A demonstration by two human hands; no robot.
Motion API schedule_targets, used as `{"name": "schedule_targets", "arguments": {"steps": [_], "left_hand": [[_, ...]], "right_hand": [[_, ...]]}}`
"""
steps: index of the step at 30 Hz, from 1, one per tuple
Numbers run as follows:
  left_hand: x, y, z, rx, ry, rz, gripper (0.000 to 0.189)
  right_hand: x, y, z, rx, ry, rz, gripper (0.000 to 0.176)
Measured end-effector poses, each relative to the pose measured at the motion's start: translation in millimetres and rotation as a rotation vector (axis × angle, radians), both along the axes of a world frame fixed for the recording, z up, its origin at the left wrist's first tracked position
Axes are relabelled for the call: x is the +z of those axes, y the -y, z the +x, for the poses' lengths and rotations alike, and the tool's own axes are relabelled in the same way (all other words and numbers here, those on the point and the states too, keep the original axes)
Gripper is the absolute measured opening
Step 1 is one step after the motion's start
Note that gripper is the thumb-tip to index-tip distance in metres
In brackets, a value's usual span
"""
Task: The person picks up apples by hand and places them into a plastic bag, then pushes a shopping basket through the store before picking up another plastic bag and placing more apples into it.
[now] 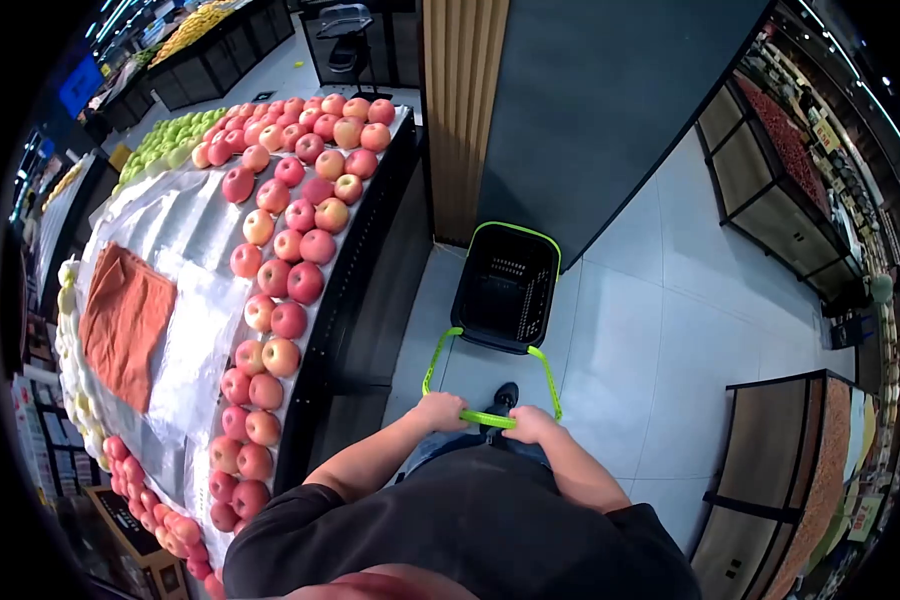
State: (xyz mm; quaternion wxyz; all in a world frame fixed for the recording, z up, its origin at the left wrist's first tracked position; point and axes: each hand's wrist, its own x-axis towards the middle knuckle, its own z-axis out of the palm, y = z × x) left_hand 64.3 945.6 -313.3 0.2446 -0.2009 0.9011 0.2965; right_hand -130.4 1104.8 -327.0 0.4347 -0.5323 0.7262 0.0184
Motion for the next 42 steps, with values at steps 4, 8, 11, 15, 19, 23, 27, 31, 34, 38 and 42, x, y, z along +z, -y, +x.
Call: {"name": "schedule_targets", "arguments": {"steps": [4,8,11,15,19,23,27,31,34,38,42], "left_hand": [[-31.7,-52.7,44.2,0.021,-0.034,-0.007,0.041],[-63.6,-96.5,83.7,0.064,-0.114,-0.073,0.037],[-54.1,-127.4,96.7,0.145,-0.120,-0.162,0.034],[-24.4,-218.1,130.9,0.210,0.014,-0.261,0.033],[-29.2,-299.5,160.9,0.221,0.095,-0.230,0.037],[-4.4,-365.5,171.5,0.216,0.201,-0.112,0.038],[-17.4,-415.2,195.8,0.198,0.234,-0.054,0.039],[-1.1,-451.5,216.8,0.187,0.211,-0.062,0.041],[-10.2,-475.3,233.9,0.191,0.150,-0.097,0.041],[-11.7,-512.8,262.7,0.196,0.072,-0.148,0.039],[-21.0,-568.2,317.1,0.222,-0.009,-0.140,0.038]], "right_hand": [[-50.1,-50.8,27.4,0.002,0.016,0.087,0.040],[-69.1,-79.7,45.8,0.110,0.046,0.016,0.042],[-41.1,-102.0,61.6,0.099,0.062,-0.004,0.041],[-75.5,-183.8,82.3,0.180,0.148,-0.103,0.044],[-84.6,-255.4,112.9,0.140,0.240,-0.022,0.046],[-90.4,-312.9,134.0,0.233,0.320,0.035,0.046],[-97.8,-356.5,156.7,0.298,0.401,0.097,0.048],[-80.8,-388.1,179.1,0.146,0.481,0.157,0.056],[-70.2,-412.2,194.4,0.134,0.421,0.176,0.063],[-54.9,-443.6,224.4,0.193,0.253,0.160,0.066],[-52.9,-490.1,269.2,0.319,0.067,0.130,0.075]]}}
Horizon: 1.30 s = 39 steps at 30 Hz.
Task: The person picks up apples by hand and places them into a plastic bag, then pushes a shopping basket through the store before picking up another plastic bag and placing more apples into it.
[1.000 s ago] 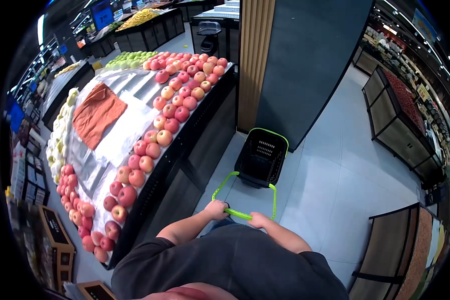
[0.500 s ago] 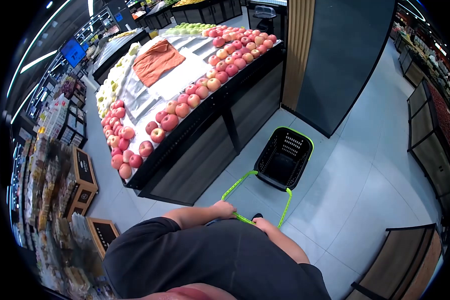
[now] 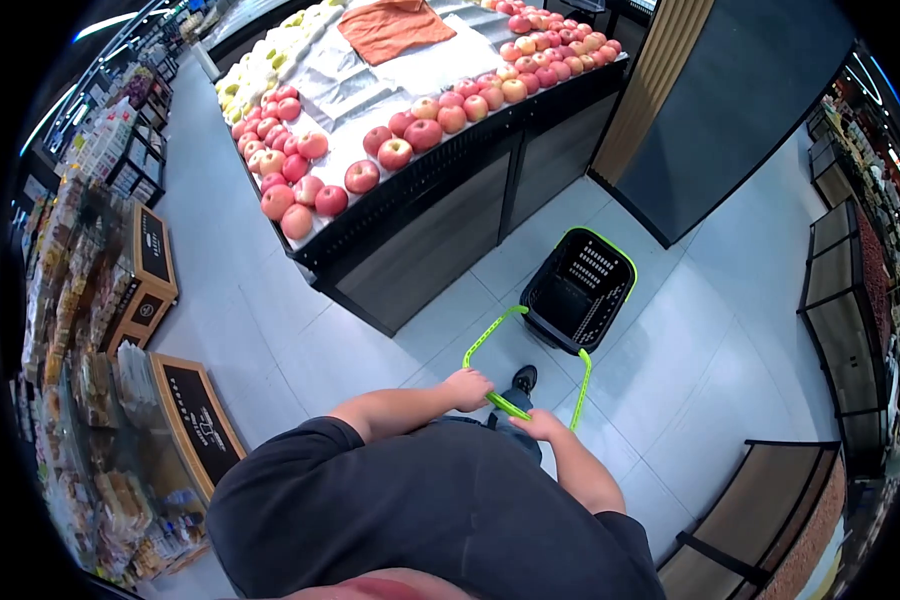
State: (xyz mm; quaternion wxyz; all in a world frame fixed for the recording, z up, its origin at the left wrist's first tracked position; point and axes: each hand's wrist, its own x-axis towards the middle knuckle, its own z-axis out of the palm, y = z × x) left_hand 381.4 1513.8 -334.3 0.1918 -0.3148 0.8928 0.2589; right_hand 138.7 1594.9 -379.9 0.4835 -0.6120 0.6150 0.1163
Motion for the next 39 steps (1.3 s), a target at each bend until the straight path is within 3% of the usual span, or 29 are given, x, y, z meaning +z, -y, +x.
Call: {"name": "schedule_targets", "arguments": {"steps": [5,10,15,21,24,28,31,39], "left_hand": [[-32.1,-89.8,81.8,0.072,-0.132,-0.025,0.035],[-20.3,-150.6,130.4,0.087,-0.011,0.082,0.044],[-12.7,-191.8,152.7,0.066,-0.004,0.025,0.050],[4.2,-276.2,170.9,0.165,0.068,-0.032,0.039],[-3.5,-332.9,181.9,0.141,0.008,-0.204,0.034],[6.8,-370.5,204.4,0.143,0.117,-0.125,0.033],[12.5,-384.7,214.6,0.065,0.261,0.099,0.032],[-1.2,-406.6,287.3,0.126,0.073,-0.095,0.030]], "right_hand": [[-7.9,-95.3,84.9,-0.052,-0.088,-0.001,0.067],[21.3,-158.0,129.7,-0.008,-0.015,0.042,0.059],[43.9,-209.7,152.2,-0.180,0.144,-0.001,0.057],[-2.9,-265.6,167.2,0.044,0.122,-0.070,0.053],[10.0,-295.7,187.9,0.146,0.120,-0.023,0.050],[1.5,-351.6,225.8,0.072,0.143,-0.059,0.060],[-3.4,-366.5,239.8,0.144,0.181,0.017,0.070],[21.0,-352.2,317.6,0.212,0.158,0.170,0.068]]}}
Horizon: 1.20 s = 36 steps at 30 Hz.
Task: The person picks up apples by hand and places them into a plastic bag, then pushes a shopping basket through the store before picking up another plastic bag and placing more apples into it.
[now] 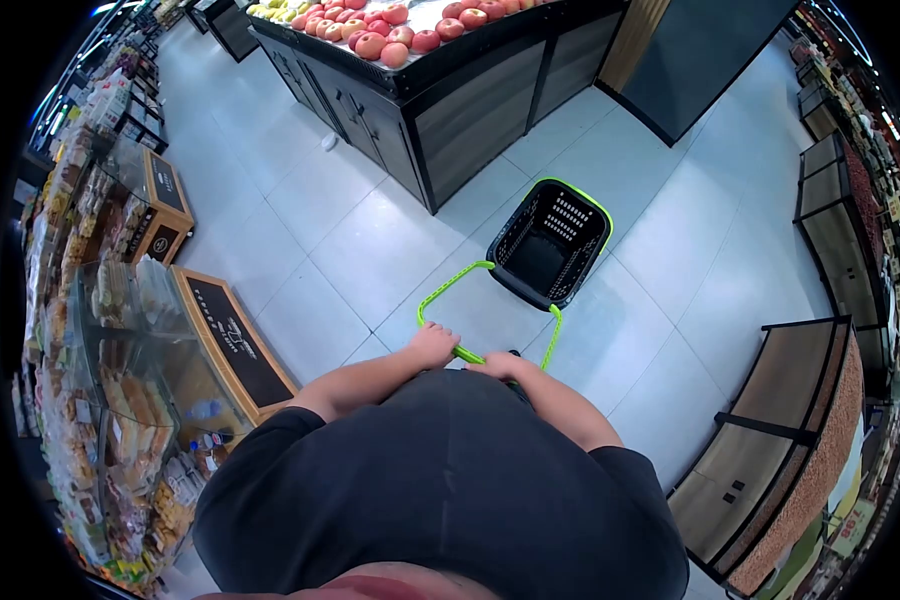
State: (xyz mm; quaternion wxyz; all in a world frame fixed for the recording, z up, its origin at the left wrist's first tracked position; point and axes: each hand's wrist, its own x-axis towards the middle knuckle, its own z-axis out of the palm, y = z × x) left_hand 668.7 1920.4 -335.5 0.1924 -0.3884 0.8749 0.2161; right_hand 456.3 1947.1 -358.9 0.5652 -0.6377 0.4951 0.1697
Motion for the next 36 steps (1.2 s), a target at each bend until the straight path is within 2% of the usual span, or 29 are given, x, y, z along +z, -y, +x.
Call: {"name": "schedule_targets", "arguments": {"steps": [3,5,7,9,11,13,16,18,19,21,23,24,25,26,30,31,34,36], "left_hand": [[-3.9,2.8,47.9,-0.003,-0.117,-0.067,0.029],[4.6,16.4,87.8,-0.023,-0.163,-0.092,0.030],[9.0,17.3,114.4,0.027,-0.127,-0.080,0.033],[12.2,17.0,147.2,0.018,-0.112,-0.060,0.035],[12.0,26.4,181.6,0.033,-0.156,-0.181,0.027],[26.3,43.9,207.5,-0.003,-0.156,-0.220,0.025],[35.9,79.4,236.4,0.010,-0.296,-0.327,0.020],[40.2,107.3,247.9,-0.037,-0.303,-0.343,0.020],[42.4,123.5,253.8,-0.061,-0.302,-0.337,0.021],[46.1,150.7,265.4,-0.145,-0.340,-0.334,0.017],[53.5,173.8,280.4,-0.228,-0.380,-0.277,0.015],[58.0,183.5,290.3,-0.258,-0.416,-0.242,0.014],[56.0,189.6,303.7,-0.276,-0.340,-0.217,0.018],[57.7,198.9,324.6,-0.281,-0.393,-0.169,0.023],[94.9,267.8,411.8,-0.252,-0.523,-0.095,0.053],[99.5,290.4,424.7,-0.258,-0.524,-0.106,0.053],[101.4,329.2,446.1,-0.302,-0.468,-0.076,0.053],[98.0,353.4,463.7,-0.301,-0.514,-0.096,0.054]], "right_hand": [[-6.2,-0.8,47.6,-0.052,-0.070,0.058,0.068],[10.0,4.1,93.2,-0.114,-0.134,0.062,0.066],[10.6,0.0,123.2,-0.130,-0.113,-0.109,0.066],[9.6,-1.6,158.4,-0.206,-0.111,-0.152,0.063],[2.1,11.5,194.8,-0.167,-0.155,-0.220,0.058],[21.7,30.8,225.4,-0.200,-0.117,-0.265,0.059],[55.0,63.3,257.9,-0.214,-0.126,-0.250,0.055],[72.3,87.3,276.0,-0.227,-0.053,-0.020,0.041],[81.8,99.7,285.1,-0.239,-0.045,-0.022,0.041],[91.1,127.1,302.9,-0.349,0.030,0.173,0.029],[74.2,152.7,323.9,-0.595,0.241,0.320,0.019],[66.3,167.6,334.0,-0.644,0.324,0.394,0.015],[65.5,178.3,350.6,-0.687,0.402,0.465,0.011],[73.1,193.8,364.7,-0.700,0.394,0.495,0.008],[81.9,250.4,432.3,-0.932,0.484,0.564,0.013],[83.2,270.4,447.7,-0.932,0.488,0.552,0.013],[94.4,298.4,486.5,-1.187,0.423,0.546,0.015],[102.0,323.8,510.1,-1.194,0.400,0.497,0.016]]}}
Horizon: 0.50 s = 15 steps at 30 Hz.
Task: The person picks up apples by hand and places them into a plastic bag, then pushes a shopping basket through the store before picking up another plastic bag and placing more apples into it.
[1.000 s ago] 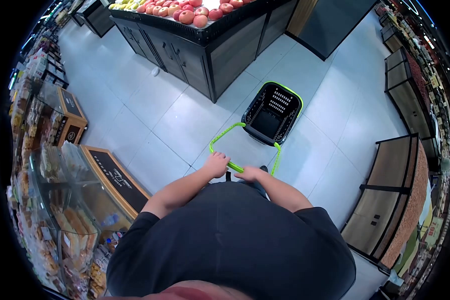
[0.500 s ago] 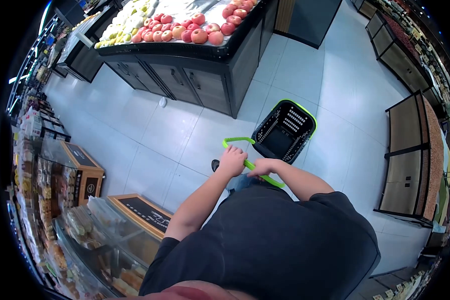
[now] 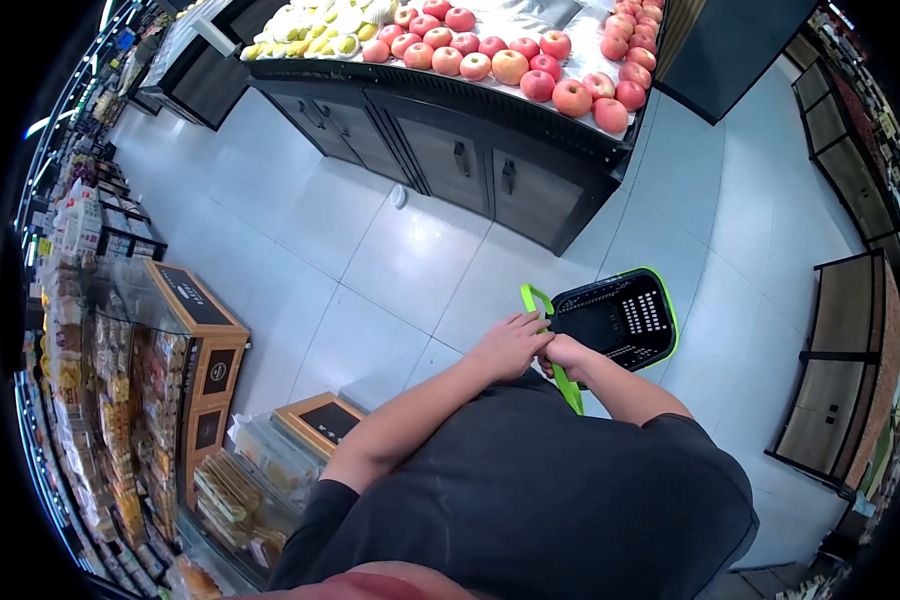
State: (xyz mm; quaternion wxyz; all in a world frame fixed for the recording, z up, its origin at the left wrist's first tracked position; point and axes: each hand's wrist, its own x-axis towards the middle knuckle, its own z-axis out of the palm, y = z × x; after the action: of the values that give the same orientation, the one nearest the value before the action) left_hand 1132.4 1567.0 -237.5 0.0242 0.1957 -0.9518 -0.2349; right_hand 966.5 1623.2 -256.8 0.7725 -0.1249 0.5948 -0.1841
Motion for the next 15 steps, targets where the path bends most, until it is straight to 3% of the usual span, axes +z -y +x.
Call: {"name": "schedule_targets", "arguments": {"steps": [5,7,8,9,11,13,15], "left_hand": [[-12.3,61.6,65.9,-0.133,-0.065,-0.055,0.064],[-9.9,75.7,90.1,0.171,-0.120,0.426,0.081],[-23.2,83.0,102.9,0.253,-0.155,0.512,0.092],[-15.7,96.4,120.1,0.208,-0.150,0.511,0.092],[6.7,119.5,154.4,0.620,-0.123,1.021,0.073],[-51.1,141.8,179.7,0.653,-0.266,0.975,0.066],[-91.4,163.5,213.6,0.716,-0.216,1.232,0.064]], "right_hand": [[-13.4,52.5,71.0,-0.206,-0.090,-0.106,0.019],[-59.3,81.2,99.6,-0.477,-0.032,-0.137,0.018],[-55.4,96.4,117.6,-0.474,-0.109,-0.147,0.017],[-48.5,120.0,138.2,-0.468,-0.186,-0.169,0.016],[-43.3,157.7,184.6,-0.519,-0.182,-0.176,0.013],[-44.7,194.9,222.9,-0.541,-0.197,-0.169,0.013],[-41.8,225.3,251.6,-0.548,-0.193,-0.148,0.014]]}}
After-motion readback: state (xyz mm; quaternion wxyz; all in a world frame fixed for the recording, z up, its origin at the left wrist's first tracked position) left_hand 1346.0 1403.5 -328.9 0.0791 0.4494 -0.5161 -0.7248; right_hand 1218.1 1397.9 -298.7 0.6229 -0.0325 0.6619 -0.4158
